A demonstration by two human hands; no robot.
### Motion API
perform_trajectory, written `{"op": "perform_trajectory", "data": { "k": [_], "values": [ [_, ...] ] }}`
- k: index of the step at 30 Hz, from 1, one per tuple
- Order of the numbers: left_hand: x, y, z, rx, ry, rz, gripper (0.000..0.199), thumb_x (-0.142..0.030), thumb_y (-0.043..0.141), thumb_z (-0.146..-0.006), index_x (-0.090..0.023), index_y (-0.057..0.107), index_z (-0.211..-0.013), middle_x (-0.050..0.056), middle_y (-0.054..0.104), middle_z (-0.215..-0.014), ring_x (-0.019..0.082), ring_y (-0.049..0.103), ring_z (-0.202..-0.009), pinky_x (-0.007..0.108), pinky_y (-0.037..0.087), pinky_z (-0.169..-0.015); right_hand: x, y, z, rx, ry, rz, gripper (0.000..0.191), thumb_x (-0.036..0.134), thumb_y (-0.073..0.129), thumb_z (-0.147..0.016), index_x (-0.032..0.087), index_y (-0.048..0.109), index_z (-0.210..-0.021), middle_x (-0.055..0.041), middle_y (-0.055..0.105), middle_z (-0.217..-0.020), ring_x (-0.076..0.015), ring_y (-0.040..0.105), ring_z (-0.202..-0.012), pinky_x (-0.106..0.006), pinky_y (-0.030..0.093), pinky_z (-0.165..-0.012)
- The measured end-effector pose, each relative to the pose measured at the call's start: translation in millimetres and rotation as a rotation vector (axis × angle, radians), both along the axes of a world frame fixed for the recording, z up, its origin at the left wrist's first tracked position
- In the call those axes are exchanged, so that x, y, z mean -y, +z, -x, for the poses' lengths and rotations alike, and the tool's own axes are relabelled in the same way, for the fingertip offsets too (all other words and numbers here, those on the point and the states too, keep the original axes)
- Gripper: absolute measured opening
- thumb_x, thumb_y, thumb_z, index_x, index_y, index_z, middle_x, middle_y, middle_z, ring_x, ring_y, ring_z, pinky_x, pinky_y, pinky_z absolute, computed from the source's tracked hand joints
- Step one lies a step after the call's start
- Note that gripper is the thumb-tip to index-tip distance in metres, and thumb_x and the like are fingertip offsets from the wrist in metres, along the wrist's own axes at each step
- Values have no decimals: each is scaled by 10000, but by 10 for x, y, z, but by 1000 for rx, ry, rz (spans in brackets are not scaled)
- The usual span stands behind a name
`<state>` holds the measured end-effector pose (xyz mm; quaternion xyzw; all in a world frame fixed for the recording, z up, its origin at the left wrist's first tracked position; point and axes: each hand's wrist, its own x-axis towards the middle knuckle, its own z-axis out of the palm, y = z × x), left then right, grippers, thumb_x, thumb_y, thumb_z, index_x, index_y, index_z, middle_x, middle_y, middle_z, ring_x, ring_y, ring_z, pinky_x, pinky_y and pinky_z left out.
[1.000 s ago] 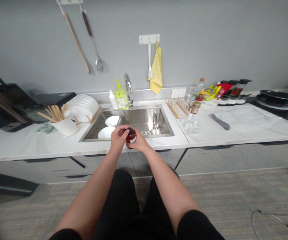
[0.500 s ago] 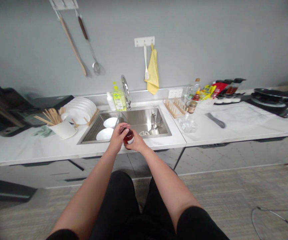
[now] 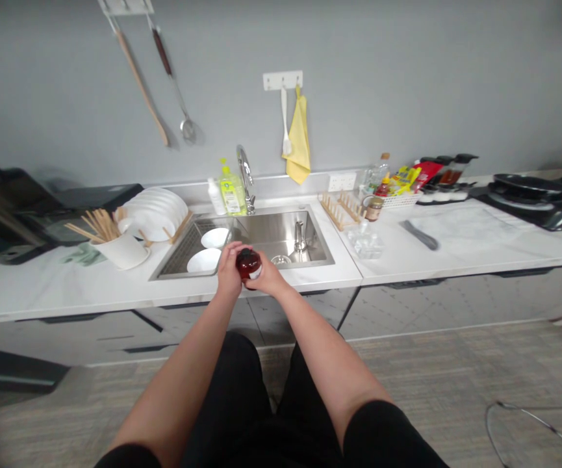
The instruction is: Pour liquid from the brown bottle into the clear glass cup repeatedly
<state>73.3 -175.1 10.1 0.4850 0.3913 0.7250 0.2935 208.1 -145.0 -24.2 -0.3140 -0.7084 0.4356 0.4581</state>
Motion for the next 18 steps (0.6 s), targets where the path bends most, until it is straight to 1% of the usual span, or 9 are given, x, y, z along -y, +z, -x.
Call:
{"op": "perform_trajectory", "data": {
  "k": [2,4,6,8,9,13,14,15,18],
  "values": [
    [1,-2,10,-62,6,-10,498,-641,678,-1043,-234,675,-1329,106,829,-1158,268,795,-1101,459,634,-1050,11,19,-2,5,17,7,921,256,941,-643,253,600,-1498,-81,792,-1365,-352,764,-1263,-538,598,-1146],
    [-10,-5,12,-115,11,-3,560,-650,754,-994,-236,660,-1359,97,826,-1143,269,796,-1105,444,631,-1052,23,43,-4,4,30,6,904,222,935,-646,262,614,-1490,-84,798,-1352,-362,755,-1282,-537,602,-1142],
    [-20,-12,2,-83,40,27,538,-670,676,-1040,-243,644,-1366,88,827,-1122,261,803,-1072,438,642,-1018,35,69,-7,-1,27,-9,914,204,934,-650,269,615,-1503,-89,792,-1371,-373,737,-1326,-546,590,-1166],
    [-20,-17,-20,-48,68,42,511,-672,508,-1121,-249,643,-1373,88,826,-1128,253,802,-1062,440,646,-1004,44,91,-13,-2,15,-24,932,213,937,-654,271,604,-1522,-90,777,-1408,-375,722,-1359,-558,569,-1197],
    [-18,-19,-32,-59,75,32,509,-669,492,-1128,-248,649,-1367,89,823,-1130,253,798,-1069,444,640,-1020,47,101,-16,-1,13,-29,937,220,940,-656,270,601,-1528,-91,772,-1420,-374,720,-1363,-559,565,-1203],
    [-15,-26,-60,-172,96,-27,514,-619,775,-993,-235,667,-1317,93,811,-1129,268,780,-1125,465,586,-1133,56,133,-27,2,38,-32,920,221,958,-660,268,616,-1513,-96,778,-1415,-369,729,-1340,-538,589,-1175],
    [-15,-31,-58,-173,94,-25,511,-604,795,-981,-235,668,-1309,94,811,-1128,269,779,-1125,468,584,-1135,59,141,-28,1,42,-27,916,218,960,-660,270,619,-1509,-94,780,-1410,-367,733,-1332,-536,595,-1167],
    [-14,-37,-53,-156,92,-13,486,-605,763,-1006,-236,667,-1309,96,813,-1132,267,781,-1120,469,591,-1122,64,149,-30,0,39,-21,917,216,960,-659,272,619,-1509,-91,782,-1405,-365,737,-1324,-535,600,-1162],
    [-7,-54,-26,-94,63,30,445,-622,548,-1122,-248,658,-1336,103,820,-1170,254,790,-1107,466,620,-1066,79,166,-33,-9,21,-9,939,220,952,-659,276,601,-1527,-78,784,-1396,-353,748,-1305,-537,603,-1160]
  ]
}}
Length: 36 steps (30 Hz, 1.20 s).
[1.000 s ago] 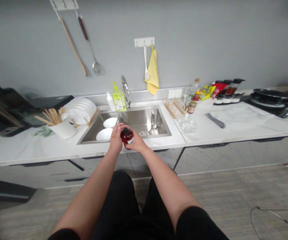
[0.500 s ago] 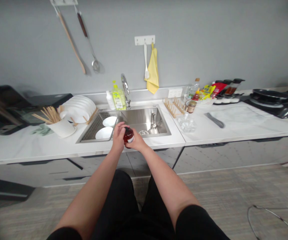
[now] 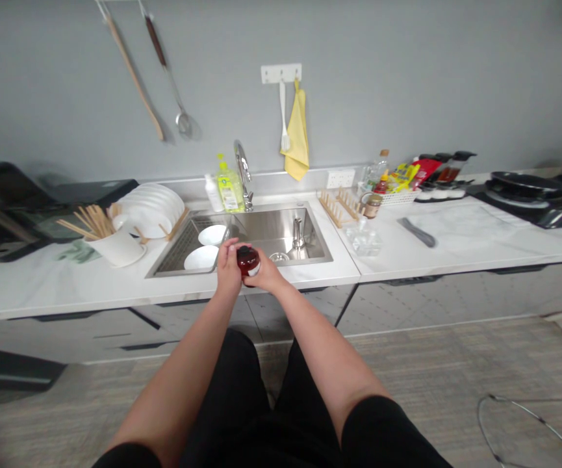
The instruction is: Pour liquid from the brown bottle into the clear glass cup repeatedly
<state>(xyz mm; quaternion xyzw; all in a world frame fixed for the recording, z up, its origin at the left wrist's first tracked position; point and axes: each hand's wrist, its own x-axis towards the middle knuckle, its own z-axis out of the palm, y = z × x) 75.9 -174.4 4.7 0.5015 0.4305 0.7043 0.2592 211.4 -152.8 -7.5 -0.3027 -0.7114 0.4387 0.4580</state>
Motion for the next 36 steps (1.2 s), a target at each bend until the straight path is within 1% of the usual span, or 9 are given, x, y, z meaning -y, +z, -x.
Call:
{"op": "perform_trajectory", "data": {
  "k": [2,6,13,16,21,26,28,31,36],
  "values": [
    [2,-2,8,-10,-18,-12,432,-620,585,-1105,-248,656,-1310,102,820,-1169,251,793,-1106,466,621,-1068,1,0,-1,-2,0,-2,945,222,949,-660,275,594,-1534,-77,782,-1401,-349,746,-1311,-533,600,-1164],
    [-19,14,-20,-45,-23,-72,424,-555,865,-918,-241,651,-1106,89,809,-1129,252,789,-1102,463,614,-1095,-34,-40,3,5,11,-29,933,220,952,-660,273,603,-1524,-90,773,-1421,-361,729,-1342,-531,594,-1173],
    [-61,19,2,22,-82,-14,433,-612,829,-936,-235,670,-1078,101,823,-1118,256,797,-1088,476,627,-1083,-83,-114,5,28,-1,-25,903,206,922,-665,282,609,-1508,-74,786,-1369,-357,747,-1289,-536,608,-1143],
    [-19,-5,51,-68,-100,-36,437,-595,822,-953,-235,696,-1168,133,807,-1255,282,779,-1198,503,599,-1144,-79,-112,-5,27,1,-27,884,210,928,-654,282,628,-1482,-71,788,-1372,-353,742,-1298,-530,593,-1163],
    [158,-170,236,-218,-75,-70,719,-618,883,-891,-236,666,-1460,185,691,-1542,351,673,-1440,543,496,-1277,-48,-113,10,9,-21,-17,840,285,938,-654,246,641,-1438,-78,784,-1367,-329,750,-1251,-519,581,-1169],
    [219,-330,575,-285,77,58,536,-717,623,-1048,-222,794,-1164,128,811,-1177,309,756,-1146,505,581,-1111,24,-18,-39,-20,-144,-71,865,355,1022,-632,242,676,-1417,-118,729,-1384,-362,692,-1329,-554,525,-1237],
    [182,-363,675,-252,65,114,569,-742,571,-1059,-223,805,-1057,103,813,-1026,287,760,-1005,458,614,-988,88,43,-209,-8,-220,-122,836,394,1049,-638,251,705,-1387,-123,715,-1345,-385,674,-1339,-581,517,-1244],
    [113,-410,743,-265,14,186,496,-698,656,-1017,-228,805,-962,70,800,-902,262,741,-888,409,613,-893,222,93,-715,7,-331,-172,877,461,1046,-684,253,680,-1454,-135,710,-1352,-396,680,-1326,-602,537,-1224],
    [56,-482,733,-400,46,243,318,-558,767,-916,-243,796,-951,57,804,-884,271,745,-835,438,619,-888,353,-20,-2063,-13,-643,-162,983,604,994,-730,262,562,-1544,-158,725,-1397,-351,757,-1213,-554,639,-1053]
  ]
}}
